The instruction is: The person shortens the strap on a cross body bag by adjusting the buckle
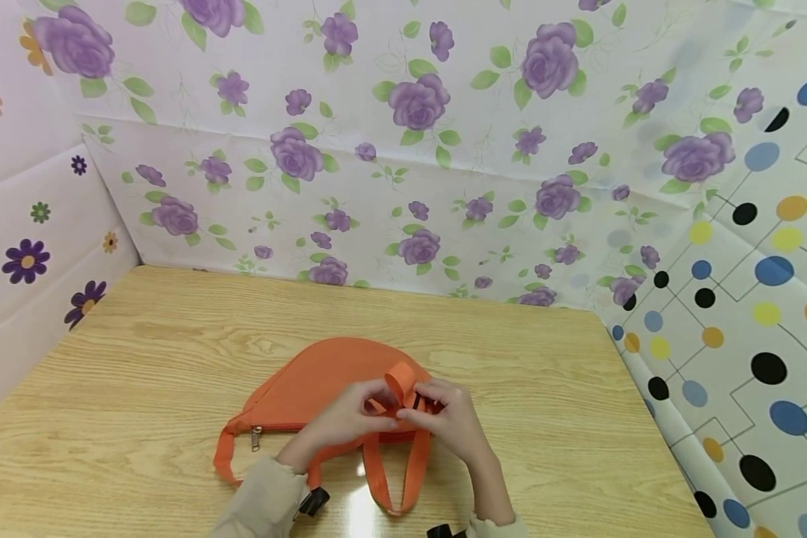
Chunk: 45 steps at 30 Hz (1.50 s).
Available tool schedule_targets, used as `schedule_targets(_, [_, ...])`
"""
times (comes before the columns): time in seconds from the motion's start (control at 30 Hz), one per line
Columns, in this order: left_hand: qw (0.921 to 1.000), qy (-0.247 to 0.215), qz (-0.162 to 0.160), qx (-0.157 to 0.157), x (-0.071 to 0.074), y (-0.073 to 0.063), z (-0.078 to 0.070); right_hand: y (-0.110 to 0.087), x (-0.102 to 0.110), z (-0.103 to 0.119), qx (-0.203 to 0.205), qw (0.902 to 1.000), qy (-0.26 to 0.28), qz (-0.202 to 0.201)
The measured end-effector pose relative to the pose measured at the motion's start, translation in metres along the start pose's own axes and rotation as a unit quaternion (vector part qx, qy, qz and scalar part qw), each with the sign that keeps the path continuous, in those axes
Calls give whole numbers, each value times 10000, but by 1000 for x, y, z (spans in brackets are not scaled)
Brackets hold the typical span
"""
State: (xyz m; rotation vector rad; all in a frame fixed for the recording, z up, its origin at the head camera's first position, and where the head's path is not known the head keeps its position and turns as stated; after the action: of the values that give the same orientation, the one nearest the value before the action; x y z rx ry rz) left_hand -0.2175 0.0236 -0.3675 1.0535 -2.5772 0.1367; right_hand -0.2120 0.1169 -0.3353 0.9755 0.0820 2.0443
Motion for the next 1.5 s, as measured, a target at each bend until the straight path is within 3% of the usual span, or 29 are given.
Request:
schedule_targets(0.07, [10000, 16, -15, 6, -1, 1, -1, 0, 1, 0, -19, 10000, 24, -1])
schedule_targets(0.3, [9996, 264, -61, -103, -5, 15, 35, -3, 2, -3, -98, 9999, 16, -21])
schedule_targets(0.77, [9994, -77, 234, -233, -8, 17, 41, -5, 4, -5, -100, 9999, 15, -39])
schedule_targets(1.0, [9996, -139, 248, -60, -5, 13, 45, -5, 3, -9, -206, 9998, -4, 28])
schedule_targets(1.27, [9964, -791, 113, 296, 0, 8, 54, -8, 3, -9, -114, 9999, -107, 52])
schedule_targets(1.5, [9950, -906, 33, 419, 4, 6, 57, -9, 4, -9, -74, 9998, -175, 53])
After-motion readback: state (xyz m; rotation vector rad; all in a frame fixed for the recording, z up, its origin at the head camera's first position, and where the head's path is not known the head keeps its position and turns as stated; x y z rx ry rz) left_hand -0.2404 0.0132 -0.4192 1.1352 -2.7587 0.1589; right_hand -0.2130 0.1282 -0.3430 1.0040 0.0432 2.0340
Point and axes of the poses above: each hand's wrist, its own y-axis towards the middle knuckle, its own x-axis out of the back of the hand, z = x × y, the point moved 10 cm from there along y, towards the middle knuckle, and after that the axes turned 15 degrees about z, right-handed, at the moved point
